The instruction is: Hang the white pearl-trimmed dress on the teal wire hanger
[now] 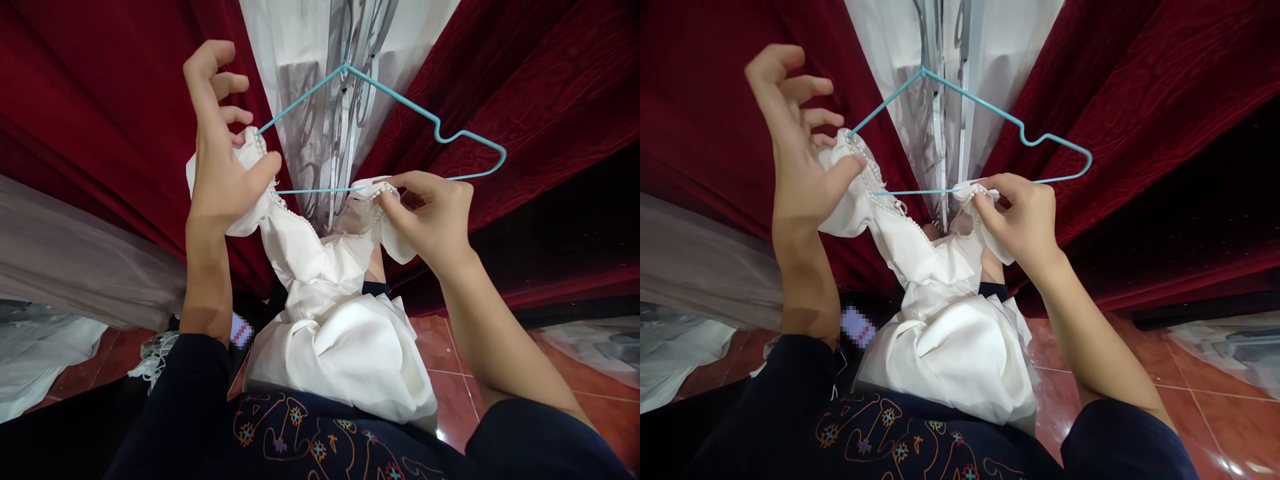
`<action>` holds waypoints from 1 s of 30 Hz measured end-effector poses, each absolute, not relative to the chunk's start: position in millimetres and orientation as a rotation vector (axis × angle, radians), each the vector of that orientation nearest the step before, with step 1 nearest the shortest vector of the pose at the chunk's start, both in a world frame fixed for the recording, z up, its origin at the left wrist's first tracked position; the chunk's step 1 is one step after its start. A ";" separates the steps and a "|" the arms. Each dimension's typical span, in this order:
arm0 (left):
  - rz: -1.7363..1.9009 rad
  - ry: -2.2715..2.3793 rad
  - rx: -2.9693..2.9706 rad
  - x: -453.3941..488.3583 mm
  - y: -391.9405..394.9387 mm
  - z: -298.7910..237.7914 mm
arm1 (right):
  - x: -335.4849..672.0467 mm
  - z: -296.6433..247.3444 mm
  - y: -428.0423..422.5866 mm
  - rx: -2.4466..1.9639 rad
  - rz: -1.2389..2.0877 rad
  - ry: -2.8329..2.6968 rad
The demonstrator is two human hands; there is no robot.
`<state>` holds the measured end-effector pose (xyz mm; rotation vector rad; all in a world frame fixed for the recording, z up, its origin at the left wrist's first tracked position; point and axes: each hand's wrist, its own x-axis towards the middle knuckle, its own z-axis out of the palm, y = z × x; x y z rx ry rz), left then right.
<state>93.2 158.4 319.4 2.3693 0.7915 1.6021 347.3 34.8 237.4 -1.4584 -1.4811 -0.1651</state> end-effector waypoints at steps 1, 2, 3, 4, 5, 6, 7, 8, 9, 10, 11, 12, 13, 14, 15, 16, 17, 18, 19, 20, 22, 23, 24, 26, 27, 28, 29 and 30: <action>1.574 0.636 2.411 93.0 148.2 317.7 | 347.4 237.6 34.5 -1.459 -0.168 -1.482; 1.552 0.484 2.451 92.4 137.5 314.7 | 347.6 237.9 34.4 -1.462 -0.173 -1.482; 1.520 0.374 2.464 92.0 126.9 309.7 | 347.7 238.0 34.3 -1.470 -0.173 -1.485; 1.460 0.314 2.460 92.4 117.3 302.3 | 347.7 238.0 34.3 -1.476 -0.174 -1.487; 1.343 0.288 2.441 94.0 109.3 292.4 | 347.7 237.7 34.4 -1.477 -0.176 -1.487; 1.194 0.304 2.391 97.2 103.6 280.1 | 347.6 237.2 34.4 -1.475 -0.179 -1.485; 1.038 0.352 2.300 102.0 100.3 266.2 | 347.3 236.7 34.5 -1.469 -0.181 -1.482; 0.906 0.433 2.151 108.3 99.3 251.5 | 347.1 236.2 34.5 -1.465 -0.180 -1.478; 0.856 0.522 1.954 115.8 100.2 237.2 | 346.7 235.9 34.5 -1.459 -0.185 -1.472; 0.862 0.556 1.733 124.3 102.4 224.5 | 346.4 235.7 34.6 -1.454 -0.189 -1.466; 0.884 0.522 1.527 133.2 105.2 214.3 | 345.9 235.7 34.7 -1.450 -0.189 -1.464; 0.927 0.474 1.352 142.1 108.0 207.1 | 345.3 235.5 34.7 -1.444 -0.187 -1.463; 0.980 0.407 1.216 150.5 110.1 203.0 | 344.6 234.8 34.7 -1.433 -0.181 -1.463; 1.040 0.334 1.120 158.1 111.5 201.5 | 343.8 233.1 34.5 -1.417 -0.172 -1.465; 1.101 0.267 1.060 164.5 112.1 202.0 | 343.2 230.0 34.0 -1.388 -0.167 -1.465; 1.164 0.211 1.025 169.6 112.2 203.7 | 343.1 225.3 33.2 -1.351 -0.174 -1.459; 1.229 0.169 1.004 173.2 112.0 205.7 | 344.0 218.8 31.9 -1.305 -0.203 -1.437; 1.293 0.145 0.991 175.5 111.8 207.5 | 346.6 211.0 30.3 -1.260 -0.257 -1.387; 1.351 0.138 0.992 176.5 112.0 208.8 | 351.3 202.5 28.3 -1.226 -0.327 -1.303; 1.400 0.149 1.007 176.3 112.7 209.3 | 358.5 194.2 26.1 -1.213 -0.399 -1.186; 1.457 0.214 1.076 173.6 115.4 209.1 | 380.3 182.8 22.0 -1.245 -0.488 -0.935; 1.457 0.252 1.120 171.6 117.1 208.6 | 393.7 181.4 20.6 -1.278 -0.491 -0.843; 1.445 0.287 1.157 169.5 118.6 208.2 | 407.7 183.7 20.1 -1.313 -0.467 -0.800; 1.409 0.331 1.190 166.0 120.2 207.8 | 432.8 198.9 22.8 -1.363 -0.399 -0.818; 1.391 0.333 1.188 165.1 120.2 207.7 | 441.8 210.9 26.2 -1.379 -0.379 -0.836; 1.376 0.330 1.179 164.7 119.6 207.6 | 447.3 224.7 30.8 -1.401 -0.374 -0.864; 1.366 0.326 1.165 165.0 118.7 207.4 | 449.0 239.3 36.4 -1.412 -0.380 -0.893; 1.358 0.322 1.152 165.7 117.6 207.2 | 447.0 253.6 42.5 -1.421 -0.378 -0.940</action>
